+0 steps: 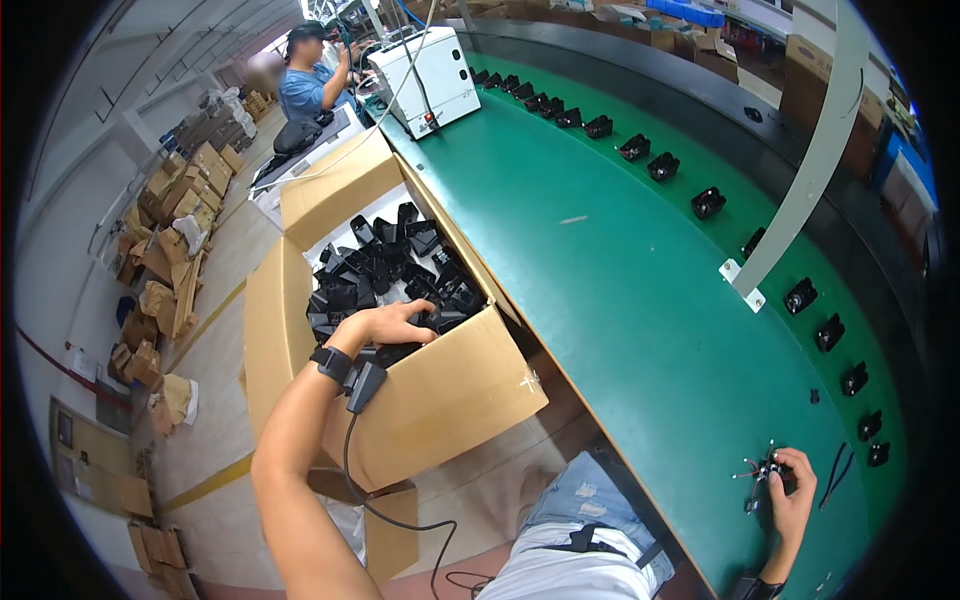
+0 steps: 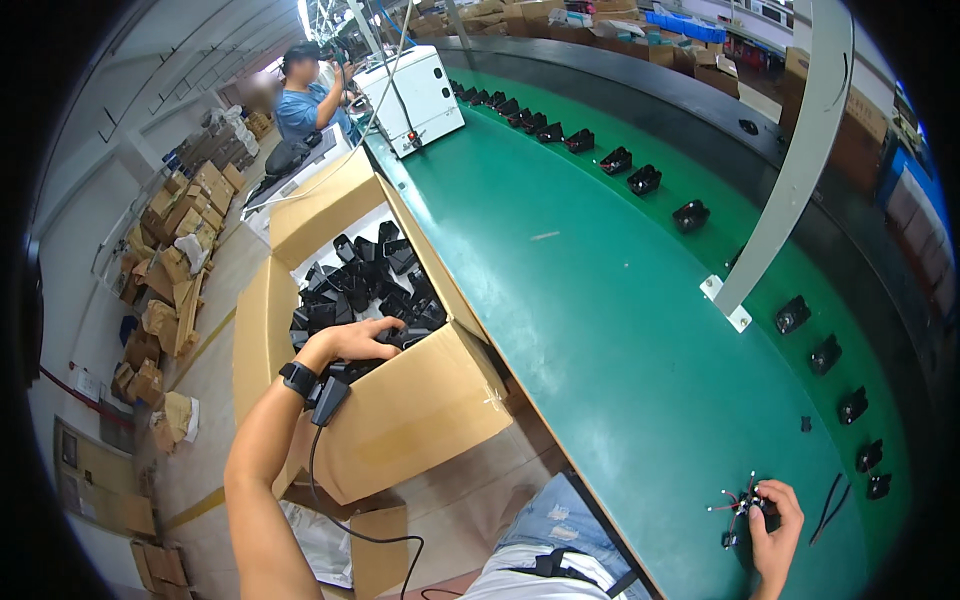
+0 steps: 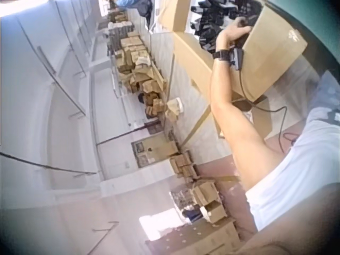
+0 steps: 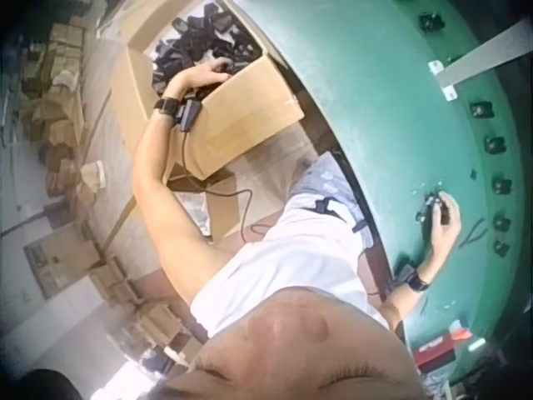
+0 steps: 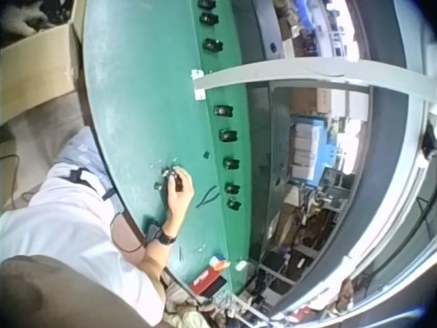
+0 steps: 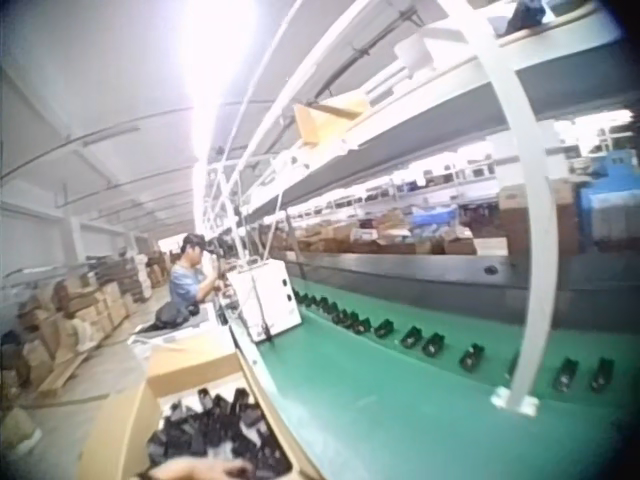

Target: The person assembles small black electronic devices on a green workbench. They pick up a device housing, insert a small circuit board with wires, and place the completed unit on the table. The person repeats this process for multiple units, retrieving housings from a cardboard box and components from the table.

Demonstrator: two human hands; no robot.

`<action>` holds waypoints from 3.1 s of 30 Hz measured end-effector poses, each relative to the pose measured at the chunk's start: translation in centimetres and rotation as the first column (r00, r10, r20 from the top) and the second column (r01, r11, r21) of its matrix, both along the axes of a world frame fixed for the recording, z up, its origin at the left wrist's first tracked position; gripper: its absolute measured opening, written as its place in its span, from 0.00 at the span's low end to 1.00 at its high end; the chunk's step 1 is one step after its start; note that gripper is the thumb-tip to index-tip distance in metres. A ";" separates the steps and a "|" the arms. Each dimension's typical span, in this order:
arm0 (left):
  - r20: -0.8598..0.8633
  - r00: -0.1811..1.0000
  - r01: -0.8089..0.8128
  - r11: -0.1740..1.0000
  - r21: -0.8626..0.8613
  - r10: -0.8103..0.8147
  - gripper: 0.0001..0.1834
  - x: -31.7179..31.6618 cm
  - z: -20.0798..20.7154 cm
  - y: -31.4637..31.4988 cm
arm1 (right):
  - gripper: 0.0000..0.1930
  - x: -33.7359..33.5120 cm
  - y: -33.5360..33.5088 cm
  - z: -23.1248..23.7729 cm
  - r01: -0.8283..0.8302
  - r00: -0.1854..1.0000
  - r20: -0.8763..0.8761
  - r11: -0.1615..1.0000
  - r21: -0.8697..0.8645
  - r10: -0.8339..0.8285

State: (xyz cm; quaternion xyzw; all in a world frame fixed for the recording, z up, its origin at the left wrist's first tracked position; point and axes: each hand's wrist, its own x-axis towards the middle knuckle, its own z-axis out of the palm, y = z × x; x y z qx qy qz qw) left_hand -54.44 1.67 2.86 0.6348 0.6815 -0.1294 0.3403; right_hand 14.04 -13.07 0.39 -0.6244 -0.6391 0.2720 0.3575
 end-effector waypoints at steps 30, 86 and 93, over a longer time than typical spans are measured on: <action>0.674 0.675 -0.509 0.851 0.130 0.301 0.30 1.0 7.8 -1.8 | 0.10 -0.3 -0.8 -0.4 0.093 0.996 -0.010 0.995 0.037 -0.093; 0.929 -0.154 0.423 0.827 0.369 -0.336 0.18 53.3 -2.3 -1.6 | 0.05 3.5 -2.3 2.1 0.235 0.593 -0.797 0.972 0.031 -0.117; 0.949 -0.123 0.383 0.868 0.316 -0.291 0.35 53.8 -2.7 -4.3 | 0.06 2.8 -2.7 1.5 0.261 0.576 -0.812 0.963 0.070 -0.097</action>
